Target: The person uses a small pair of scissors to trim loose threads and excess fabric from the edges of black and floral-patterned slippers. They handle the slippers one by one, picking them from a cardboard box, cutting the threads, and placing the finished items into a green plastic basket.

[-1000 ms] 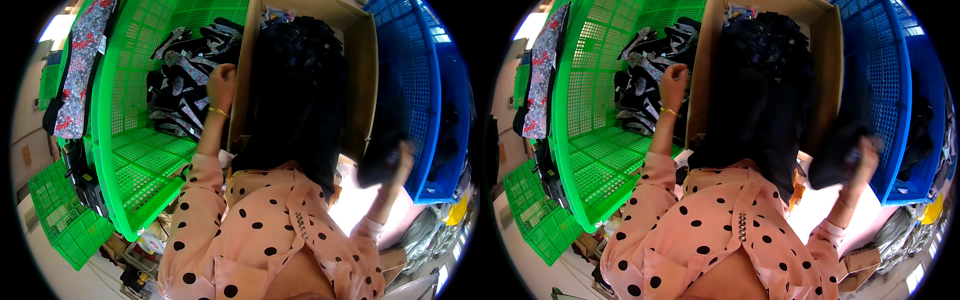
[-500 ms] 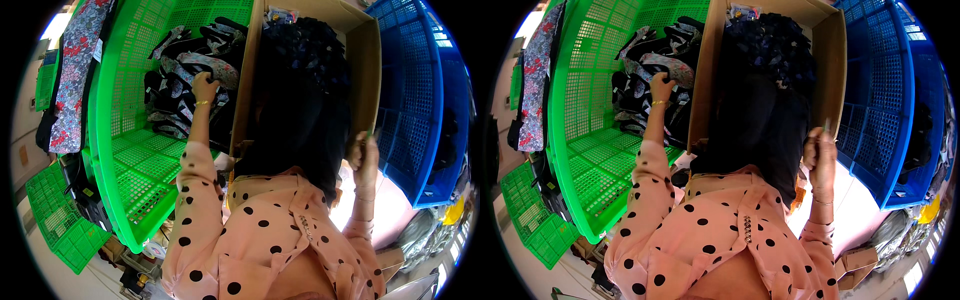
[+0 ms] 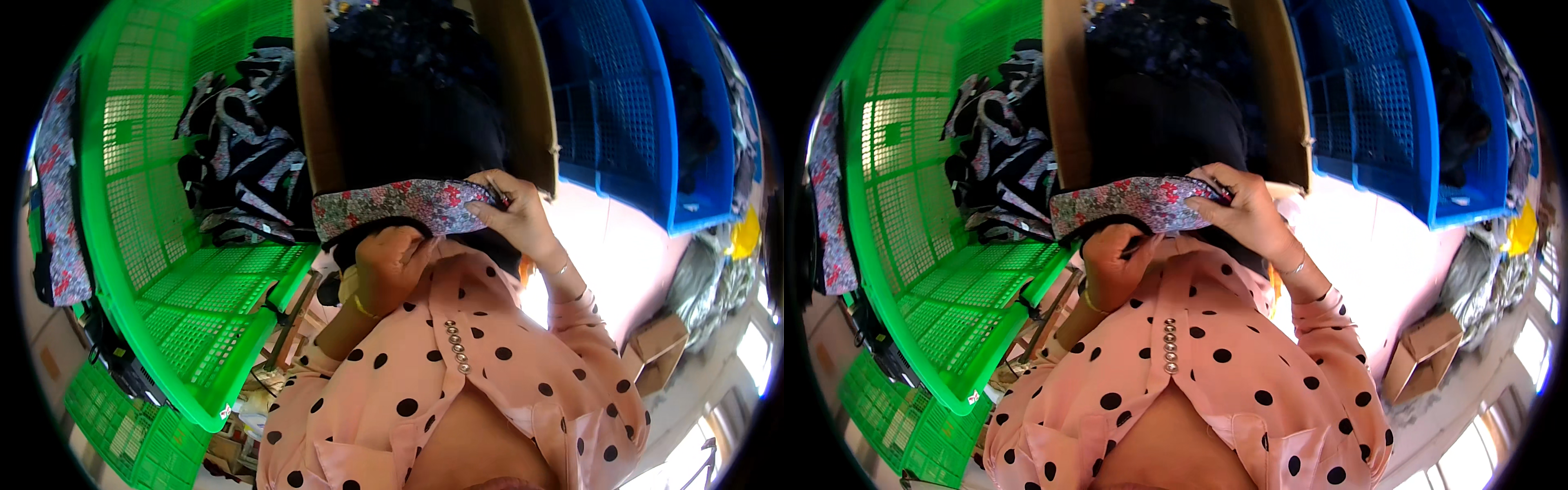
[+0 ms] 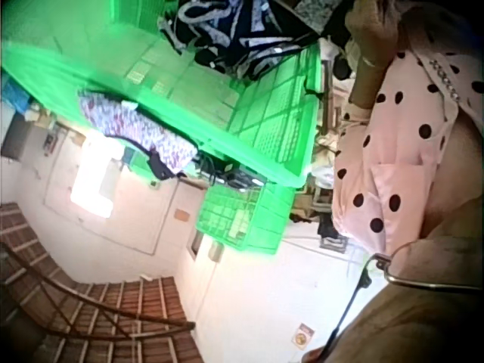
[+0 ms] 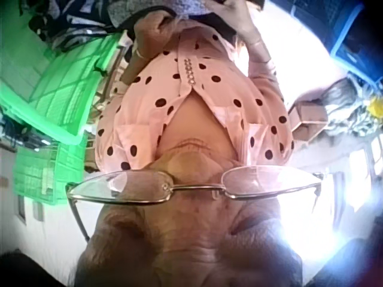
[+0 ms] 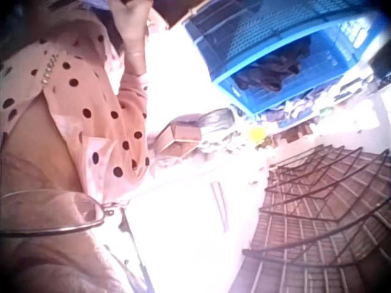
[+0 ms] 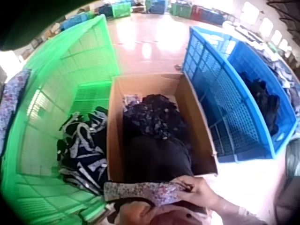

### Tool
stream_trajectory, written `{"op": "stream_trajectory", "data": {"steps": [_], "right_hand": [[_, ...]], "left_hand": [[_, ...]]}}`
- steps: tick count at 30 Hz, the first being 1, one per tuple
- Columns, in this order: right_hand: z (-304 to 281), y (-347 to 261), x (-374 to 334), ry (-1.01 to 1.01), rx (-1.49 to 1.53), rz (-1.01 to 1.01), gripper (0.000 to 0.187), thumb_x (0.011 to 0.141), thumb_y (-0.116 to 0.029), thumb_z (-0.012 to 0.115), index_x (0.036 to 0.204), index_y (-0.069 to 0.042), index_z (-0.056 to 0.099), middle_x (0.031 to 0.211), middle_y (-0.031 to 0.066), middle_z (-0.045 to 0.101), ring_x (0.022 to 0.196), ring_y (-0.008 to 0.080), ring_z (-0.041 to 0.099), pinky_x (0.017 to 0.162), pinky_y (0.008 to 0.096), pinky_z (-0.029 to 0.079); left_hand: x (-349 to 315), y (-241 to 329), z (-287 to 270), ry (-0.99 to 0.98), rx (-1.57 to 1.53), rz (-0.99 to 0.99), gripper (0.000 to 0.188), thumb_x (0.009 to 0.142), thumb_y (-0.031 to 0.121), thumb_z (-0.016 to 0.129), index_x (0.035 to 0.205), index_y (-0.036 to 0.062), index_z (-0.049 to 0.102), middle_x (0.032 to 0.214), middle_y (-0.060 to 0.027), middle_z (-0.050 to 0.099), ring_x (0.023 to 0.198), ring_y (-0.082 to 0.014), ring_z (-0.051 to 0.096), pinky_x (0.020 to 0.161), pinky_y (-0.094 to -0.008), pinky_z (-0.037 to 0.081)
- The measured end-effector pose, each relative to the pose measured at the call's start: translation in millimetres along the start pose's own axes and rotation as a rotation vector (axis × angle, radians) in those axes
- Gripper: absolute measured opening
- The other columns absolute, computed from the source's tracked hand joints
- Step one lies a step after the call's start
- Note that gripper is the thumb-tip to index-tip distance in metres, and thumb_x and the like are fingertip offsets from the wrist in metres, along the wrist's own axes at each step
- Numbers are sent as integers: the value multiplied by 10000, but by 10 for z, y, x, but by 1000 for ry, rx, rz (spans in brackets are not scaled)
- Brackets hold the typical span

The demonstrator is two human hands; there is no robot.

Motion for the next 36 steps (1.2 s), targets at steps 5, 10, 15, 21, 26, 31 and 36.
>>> {"op": "stream_trajectory", "data": {"steps": [5, 10, 15, 21, 26, 31, 36], "right_hand": [[-245, 340, -443, -15, -31, 69, 296, 820, -60, 758, 1082, 24, 650, 897, 53, 684, 799, 58, 583, 732, 222, 505], [-264, 493, -617, 4, -44, 1, 330, 788, -59, 781, 1079, 30, 653, 949, 85, 705, 872, 110, 654, 767, 235, 525], [-242, 529, -715, 2, -167, -73, 329, 783, -64, 783, 1072, 26, 653, 953, 87, 708, 869, 111, 660, 761, 240, 530], [-157, 644, -751, 33, -146, 18, 335, 803, -103, 775, 1087, 23, 649, 941, 88, 707, 857, 110, 656, 758, 240, 518], [-424, 710, -875, 230, -418, -7, 396, 956, -390, 565, 1073, -12, 576, 838, 173, 655, 763, 329, 657, 692, 345, 516], [-414, 498, -852, 172, -755, -14, 432, 917, -463, 580, 909, -33, 613, 717, 146, 638, 651, 305, 652, 595, 375, 504], [-326, 539, -728, 63, -902, -2, 496, 878, -536, 584, 795, -48, 614, 615, 111, 616, 592, 281, 640, 532, 362, 481]], "left_hand": [[44, 315, -3, -349, -192, -7, 82, 804, 59, 709, 861, 6, 683, 708, -108, 630, 594, -226, 600, 590, -315, 499], [532, 421, 196, -198, 115, 267, 188, 754, 117, 785, 909, 30, 723, 873, -72, 698, 796, -190, 629, 698, -291, 511], [425, 214, 712, -490, -190, 199, 218, 712, 95, 809, 904, 35, 724, 872, -77, 701, 802, -201, 629, 705, -294, 510], [336, 92, 844, -345, -64, 306, 131, 760, 58, 770, 768, 16, 646, 748, -91, 647, 682, -216, 598, 612, -294, 476], [401, 50, 860, -299, -12, 230, 202, 820, 62, 728, 729, 9, 555, 684, -106, 563, 614, -234, 554, 563, -318, 444], [384, 32, 885, -275, -40, 201, 219, 841, 118, 716, 746, 37, 536, 665, -93, 552, 623, -255, 533, 566, -346, 437], [360, -19, 923, -301, -16, 167, 213, 879, 154, 684, 788, 34, 533, 690, -105, 549, 643, -260, 536, 584, -353, 445]]}}
Point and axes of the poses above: each hand's wrist, its own x-axis towards the middle knuckle, its own z-axis out of the palm, y = z × x, the point moved 7 cm from there along x, towards the middle knuckle
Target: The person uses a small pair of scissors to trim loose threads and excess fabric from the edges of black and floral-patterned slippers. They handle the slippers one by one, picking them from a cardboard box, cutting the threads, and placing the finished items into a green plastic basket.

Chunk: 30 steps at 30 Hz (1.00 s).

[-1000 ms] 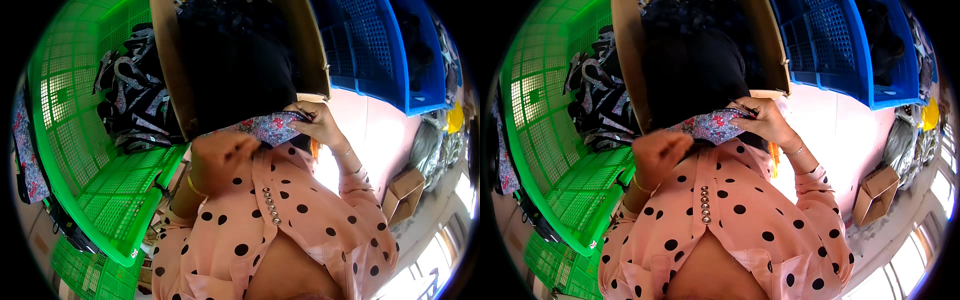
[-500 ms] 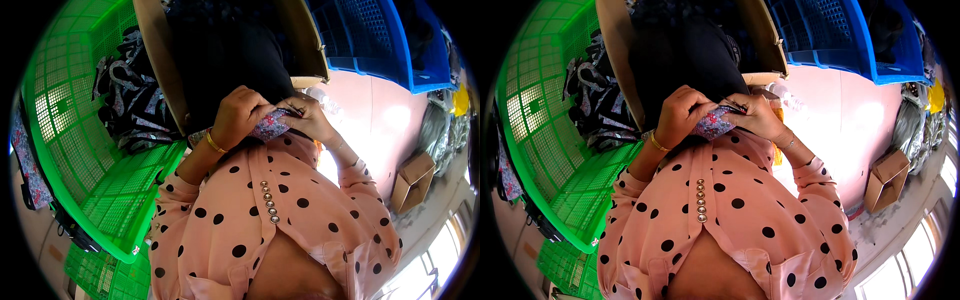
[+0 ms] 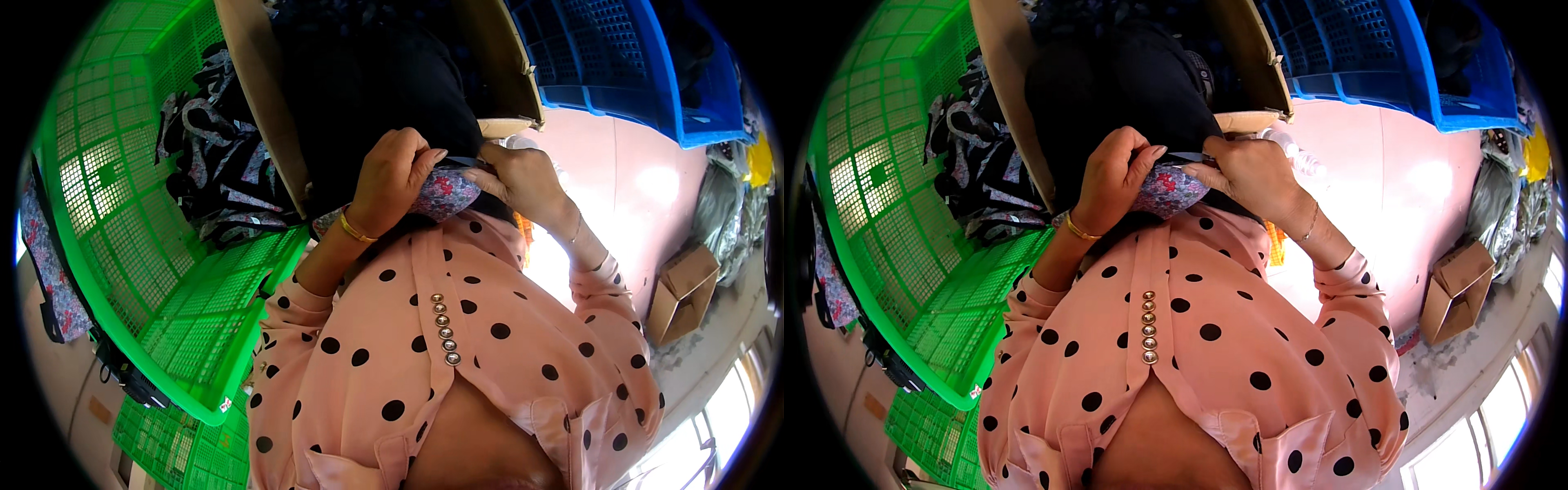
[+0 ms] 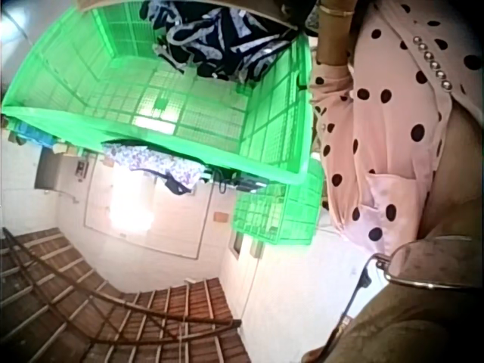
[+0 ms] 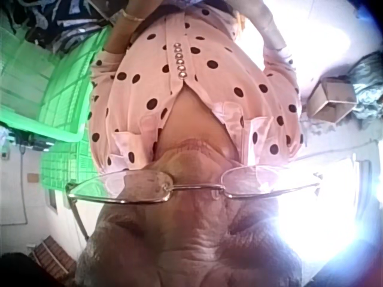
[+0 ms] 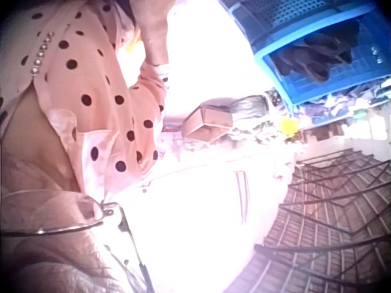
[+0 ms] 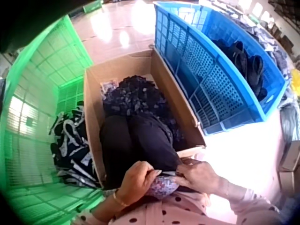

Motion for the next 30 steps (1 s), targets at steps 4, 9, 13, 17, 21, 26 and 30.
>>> {"op": "stream_trajectory", "data": {"steps": [4, 9, 13, 17, 21, 26, 30], "right_hand": [[2, -80, 116, -12, -9, -78, 504, 868, -547, 586, 769, -54, 610, 593, 118, 605, 587, 296, 635, 520, 366, 478], [-5, -151, 194, 5, -13, -148, 486, 866, -543, 587, 750, -73, 618, 593, 121, 599, 592, 320, 629, 528, 386, 481], [48, -111, 211, -26, 85, -135, 480, 888, -526, 575, 764, -64, 616, 609, 127, 599, 616, 316, 632, 545, 389, 473], [184, 311, 93, -7, 597, 177, 470, 930, -479, 563, 809, -26, 602, 675, 141, 603, 657, 286, 635, 577, 362, 464], [205, 350, -85, 4, 656, 204, 451, 952, -439, 563, 842, -2, 589, 732, 147, 596, 678, 244, 629, 600, 329, 462], [24, -49, 22, 30, 97, -99, 481, 864, -542, 606, 780, -69, 597, 601, 85, 609, 613, 281, 644, 547, 367, 493], [-14, -185, 155, 10, -39, -158, 487, 860, -543, 601, 751, -68, 603, 568, 90, 590, 568, 298, 629, 522, 372, 483]], "left_hand": [[-8, -1, 13, -12, 18, -18, 220, 898, 180, 662, 804, 34, 527, 698, -112, 545, 651, -270, 540, 593, -363, 451], [-15, 5, 11, -3, 32, 2, 184, 899, 103, 655, 814, 13, 519, 715, -120, 533, 615, -265, 525, 568, -333, 440], [-29, -56, 44, -5, -4, -39, 226, 914, 187, 645, 807, 30, 523, 699, -125, 565, 637, -276, 567, 578, -359, 461], [-16, -218, -7, -1, -168, -234, 246, 933, 188, 641, 794, 25, 521, 642, -76, 554, 550, -170, 518, 512, -283, 420], [-29, -353, 26, 4, -277, -301, 256, 949, 189, 633, 777, 42, 515, 605, 13, 490, 540, -44, 436, 496, -209, 359], [-29, -336, 34, -3, -303, -305, 257, 950, 193, 633, 777, 45, 513, 608, 20, 487, 545, -40, 431, 501, -202, 357], [-52, -326, 44, -2, -315, -311, 254, 950, 192, 633, 781, 47, 510, 609, 23, 486, 546, -41, 431, 501, -202, 355]]}}
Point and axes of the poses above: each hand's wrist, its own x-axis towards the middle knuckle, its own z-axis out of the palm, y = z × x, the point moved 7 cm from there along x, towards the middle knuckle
